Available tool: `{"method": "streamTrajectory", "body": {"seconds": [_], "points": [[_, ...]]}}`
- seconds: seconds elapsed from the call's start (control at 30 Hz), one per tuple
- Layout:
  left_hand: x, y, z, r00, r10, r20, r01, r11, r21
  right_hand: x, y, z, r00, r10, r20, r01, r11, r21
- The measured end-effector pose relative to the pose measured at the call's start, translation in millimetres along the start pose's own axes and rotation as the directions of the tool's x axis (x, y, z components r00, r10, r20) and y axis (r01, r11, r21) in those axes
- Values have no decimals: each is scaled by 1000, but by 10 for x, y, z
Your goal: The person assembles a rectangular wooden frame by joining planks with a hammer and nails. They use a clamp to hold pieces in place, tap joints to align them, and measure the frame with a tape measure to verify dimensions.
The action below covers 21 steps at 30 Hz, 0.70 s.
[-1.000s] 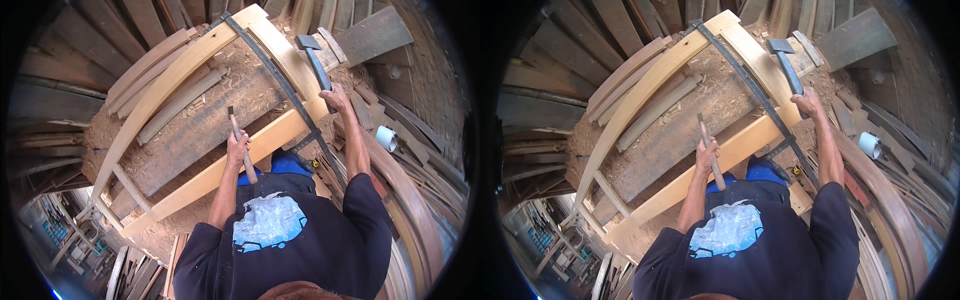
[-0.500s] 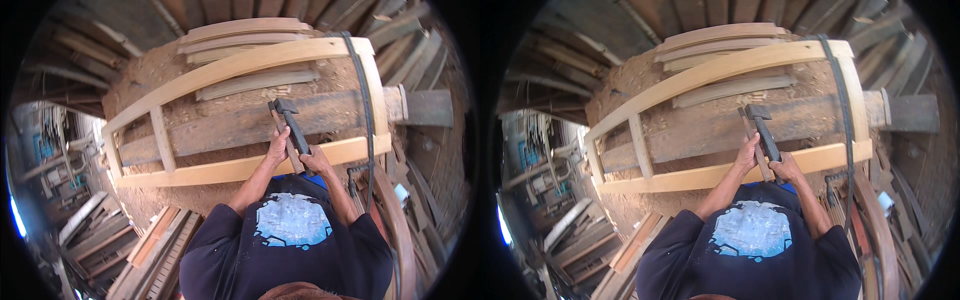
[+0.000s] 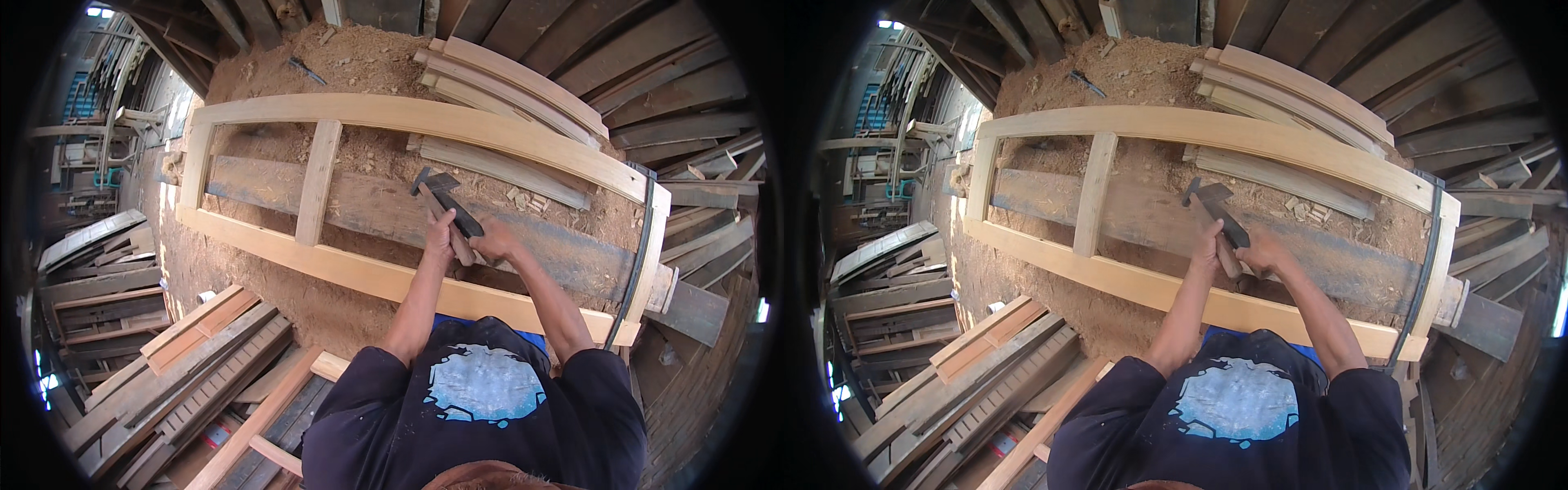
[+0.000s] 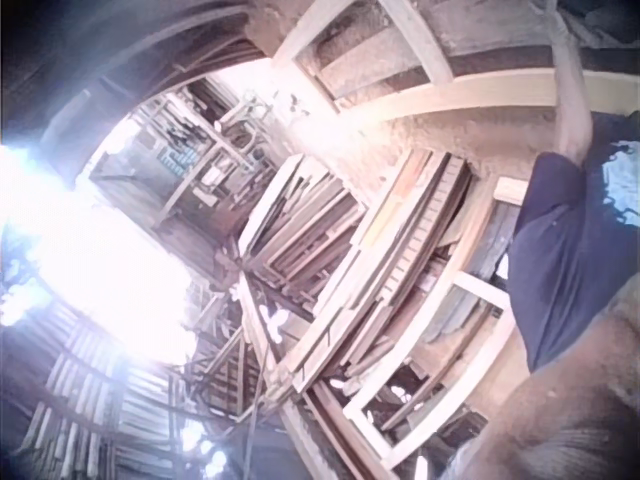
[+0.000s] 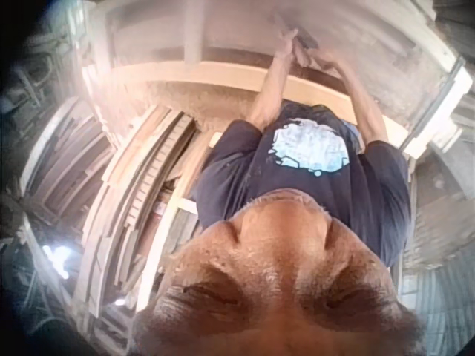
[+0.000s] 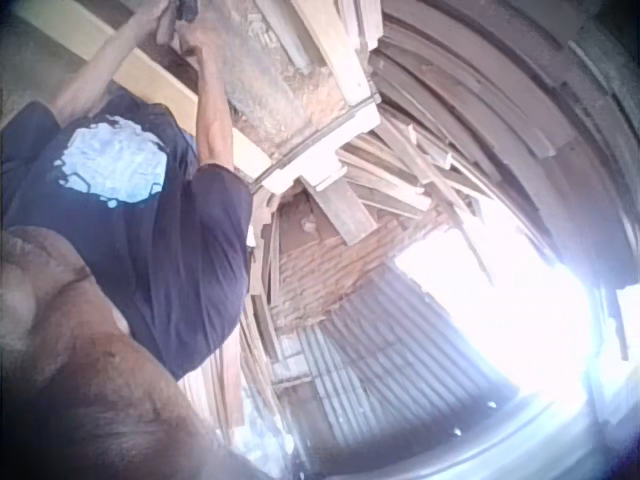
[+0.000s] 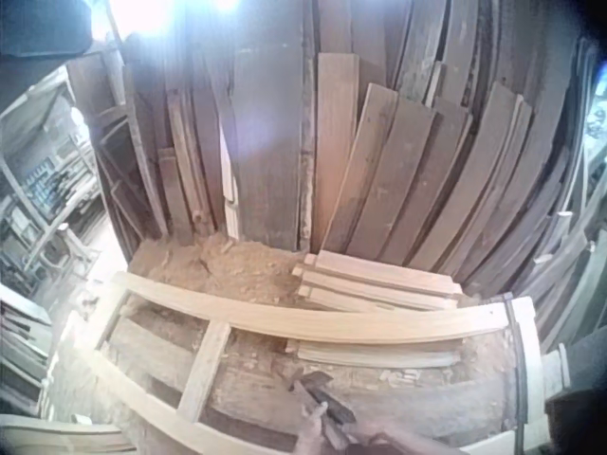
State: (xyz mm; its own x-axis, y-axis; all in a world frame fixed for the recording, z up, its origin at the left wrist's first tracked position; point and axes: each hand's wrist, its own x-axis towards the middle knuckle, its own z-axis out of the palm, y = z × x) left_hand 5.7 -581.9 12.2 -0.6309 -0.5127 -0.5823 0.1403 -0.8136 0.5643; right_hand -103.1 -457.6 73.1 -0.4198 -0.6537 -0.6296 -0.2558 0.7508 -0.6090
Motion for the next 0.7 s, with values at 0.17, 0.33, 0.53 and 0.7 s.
{"method": "streamTrajectory", "body": {"seconds": [0.17, 0.33, 0.53, 0.7], "points": [[568, 549, -82, 978, 185, -94, -179, 981, 75, 893, -678, -264, 982, -154, 113, 177, 957, -231], [985, 588, 154, 919, 227, -321, -155, 960, 235, 1072, -625, -270, 902, -278, -331, 265, 961, -83], [609, -157, 368, 977, 212, 38, -159, 591, 791, 117, 673, -125, 927, -129, -352, 138, 990, 1], [314, -1210, -65, 952, -207, 225, -111, 450, 886, -1336, 1754, 170, 951, 262, -166, -234, 957, 169]]}}
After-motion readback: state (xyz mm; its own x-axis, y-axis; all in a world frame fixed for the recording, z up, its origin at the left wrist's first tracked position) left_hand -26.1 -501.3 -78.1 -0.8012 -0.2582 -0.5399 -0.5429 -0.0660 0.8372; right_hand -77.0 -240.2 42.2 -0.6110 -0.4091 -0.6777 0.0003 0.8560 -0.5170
